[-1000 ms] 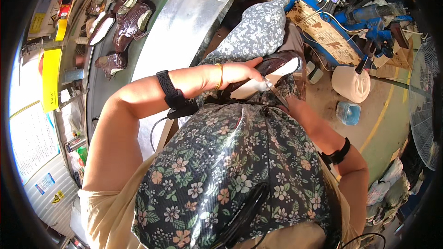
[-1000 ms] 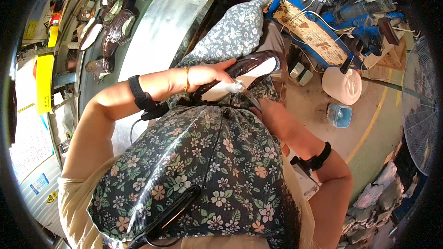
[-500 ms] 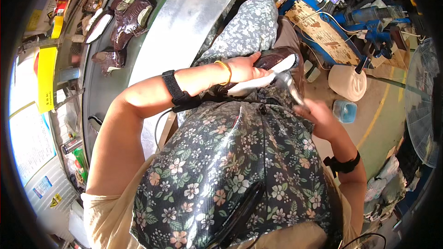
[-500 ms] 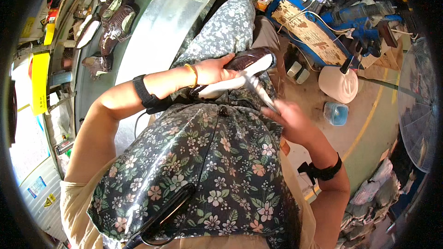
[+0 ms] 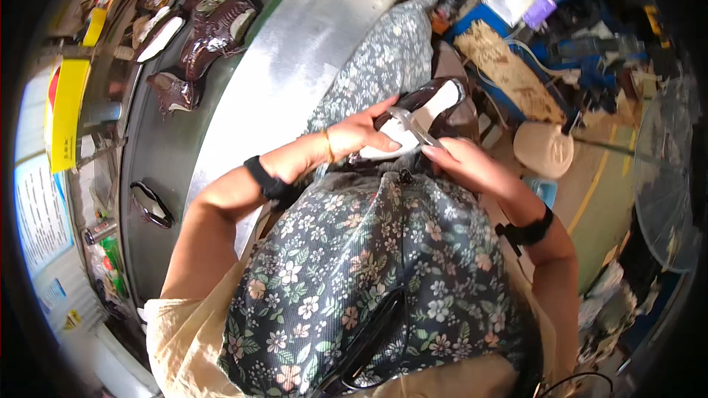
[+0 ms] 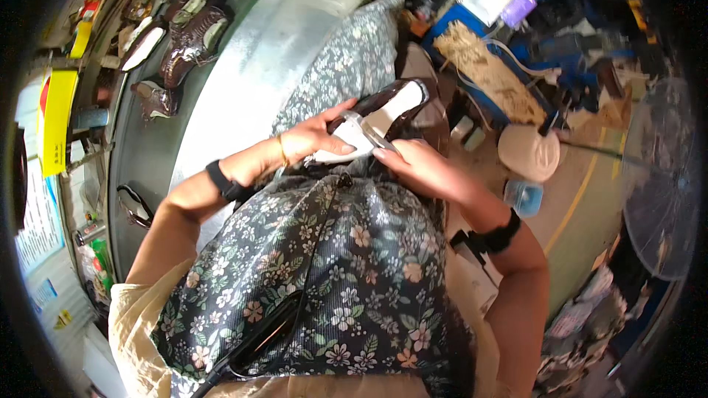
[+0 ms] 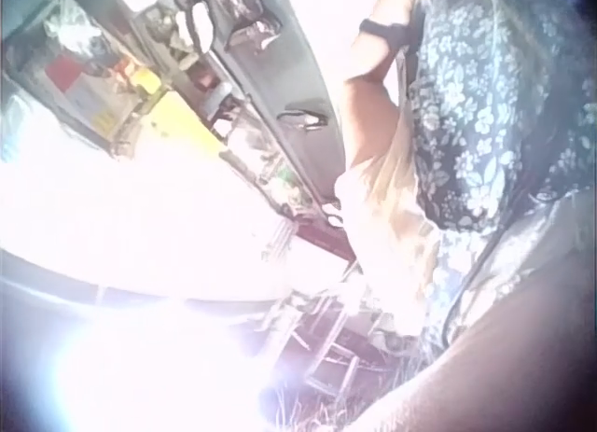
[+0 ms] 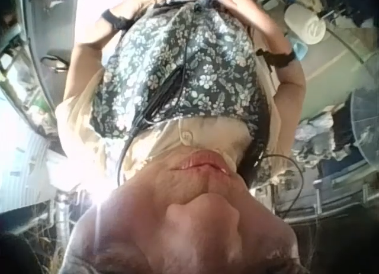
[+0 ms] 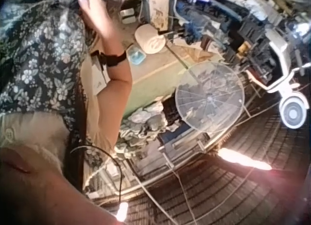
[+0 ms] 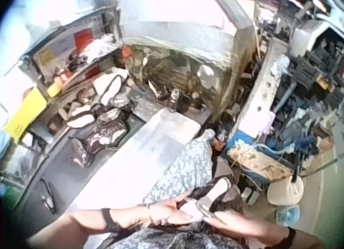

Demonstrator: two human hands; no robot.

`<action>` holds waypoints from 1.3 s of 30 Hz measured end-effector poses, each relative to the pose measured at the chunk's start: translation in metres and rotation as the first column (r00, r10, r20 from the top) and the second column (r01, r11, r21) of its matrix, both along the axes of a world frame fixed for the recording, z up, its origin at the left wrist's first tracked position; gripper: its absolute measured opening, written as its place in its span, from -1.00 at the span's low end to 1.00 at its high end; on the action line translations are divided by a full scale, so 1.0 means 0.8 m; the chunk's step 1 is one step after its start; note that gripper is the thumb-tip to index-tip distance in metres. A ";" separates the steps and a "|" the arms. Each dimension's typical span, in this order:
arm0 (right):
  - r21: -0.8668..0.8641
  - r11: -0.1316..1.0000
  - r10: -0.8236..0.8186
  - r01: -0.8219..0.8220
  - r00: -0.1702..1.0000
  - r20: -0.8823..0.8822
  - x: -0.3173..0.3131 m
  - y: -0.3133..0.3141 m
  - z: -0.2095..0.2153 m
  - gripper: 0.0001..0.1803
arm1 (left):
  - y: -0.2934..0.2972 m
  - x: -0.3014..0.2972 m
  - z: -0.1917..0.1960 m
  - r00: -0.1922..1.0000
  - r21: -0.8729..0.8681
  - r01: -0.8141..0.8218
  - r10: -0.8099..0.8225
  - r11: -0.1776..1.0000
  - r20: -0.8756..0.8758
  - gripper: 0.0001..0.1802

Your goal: Assembling shoe components on a production line.

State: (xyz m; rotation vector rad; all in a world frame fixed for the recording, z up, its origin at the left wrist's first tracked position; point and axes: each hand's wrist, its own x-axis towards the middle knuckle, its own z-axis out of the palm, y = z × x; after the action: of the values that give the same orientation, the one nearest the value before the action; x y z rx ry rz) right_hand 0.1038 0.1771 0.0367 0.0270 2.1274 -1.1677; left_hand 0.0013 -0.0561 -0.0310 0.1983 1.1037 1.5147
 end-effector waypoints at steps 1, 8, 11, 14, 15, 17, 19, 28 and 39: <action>-0.119 0.989 -0.094 0.087 0.994 -0.057 -0.006 0.007 0.014 -0.59 | -0.010 0.003 0.018 0.994 0.009 -0.110 0.110 0.994 -0.007 0.15; -0.250 0.816 -0.565 0.521 0.627 -0.536 -0.186 -0.007 0.008 -0.71 | -0.089 -0.005 0.133 0.486 -0.009 -0.573 0.331 0.819 -0.809 0.38; 0.003 0.848 -0.408 0.530 0.655 -0.637 -0.282 -0.043 -0.068 -0.65 | -0.102 -0.003 0.190 0.353 -0.010 -0.673 0.309 0.740 -0.883 0.33; 0.225 0.861 -0.220 0.456 0.733 -0.644 -0.319 -0.091 -0.125 -0.46 | -0.106 -0.006 0.222 0.175 0.044 -0.712 0.239 0.700 -0.955 0.32; 0.184 0.886 -0.143 0.426 0.628 -0.765 -0.306 -0.111 -0.121 -0.34 | -0.106 -0.001 0.228 0.110 0.043 -0.741 0.184 0.670 -0.977 0.30; -0.308 0.932 -0.355 0.190 0.646 -0.676 -0.289 -0.124 -0.097 -0.18 | -0.096 0.003 0.225 -0.049 0.071 -0.776 0.052 0.627 -0.997 0.27; -0.963 0.194 -0.292 0.185 0.948 0.124 -0.210 -0.169 0.034 0.03 | -0.094 -0.001 0.214 -0.195 0.113 -0.787 -0.072 0.607 -0.978 0.25; -0.970 0.090 -0.497 0.226 0.854 0.153 -0.133 -0.066 0.082 0.05 | -0.017 0.006 0.201 -0.119 0.276 -0.275 0.252 0.921 -0.960 -0.14; -0.975 -0.012 -0.558 0.221 0.808 0.190 -0.096 0.045 0.131 -0.19 | 0.056 -0.006 0.232 -0.326 0.136 0.055 0.146 0.989 -0.934 -0.49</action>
State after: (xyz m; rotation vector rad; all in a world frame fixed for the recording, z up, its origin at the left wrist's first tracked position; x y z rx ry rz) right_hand 0.0272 0.2130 0.1411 -0.1492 0.9809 -2.9487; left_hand -0.0038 -0.0114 0.1542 1.9684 2.3627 1.1854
